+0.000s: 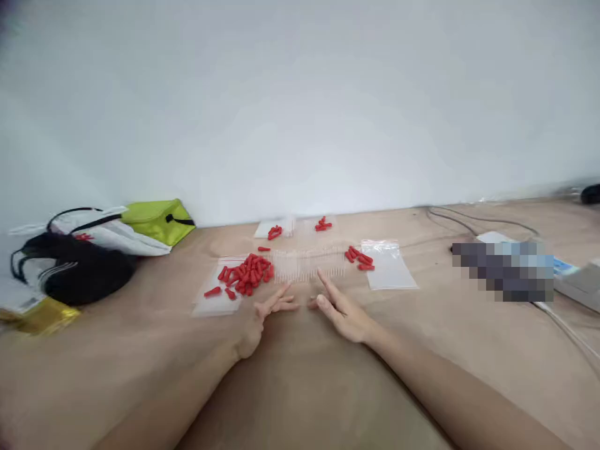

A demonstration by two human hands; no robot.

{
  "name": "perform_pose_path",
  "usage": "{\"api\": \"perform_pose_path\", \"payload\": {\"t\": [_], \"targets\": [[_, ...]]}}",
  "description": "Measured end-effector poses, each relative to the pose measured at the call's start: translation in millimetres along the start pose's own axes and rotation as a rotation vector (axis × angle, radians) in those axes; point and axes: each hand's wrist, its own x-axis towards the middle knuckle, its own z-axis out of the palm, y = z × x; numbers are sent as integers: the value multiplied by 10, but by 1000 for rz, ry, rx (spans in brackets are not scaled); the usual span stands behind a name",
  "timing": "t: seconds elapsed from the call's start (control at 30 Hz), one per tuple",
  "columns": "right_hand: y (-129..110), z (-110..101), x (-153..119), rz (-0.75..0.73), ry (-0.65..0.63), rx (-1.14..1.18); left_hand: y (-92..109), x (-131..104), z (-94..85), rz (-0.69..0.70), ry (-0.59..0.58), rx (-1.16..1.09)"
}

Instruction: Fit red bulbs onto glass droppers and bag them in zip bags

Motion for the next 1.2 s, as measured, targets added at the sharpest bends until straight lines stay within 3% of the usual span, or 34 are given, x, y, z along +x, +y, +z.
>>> {"api": "perform_pose_path", "payload": {"t": [0.13,0.23,0.33,0.43,0.63,0.77,0.93,1.07,1.2], "targets": [[-15,-58,14,16,84,82,-9,38,-28,7,57,-104],[-19,-65,36,27,76,94,78,41,-29,-49,72,-10],[-27,-35,36,-80,53,-153,172,35,3,-78,20,309],[-38,7,14,-264,6,-473,195,34,50,30,-72,555],[-32,38,-14,-352,-22,-637,157,21,76,107,-83,668],[16,52,24,-421,89,-664,116,60,73,201,93,751],[122,-43,241,-381,469,-868,21,317,43,237,418,957],[234,-195,463,-270,633,-1005,-16,547,28,204,481,1053],[280,-248,557,-173,601,-1070,-37,638,35,108,457,1093]]}}
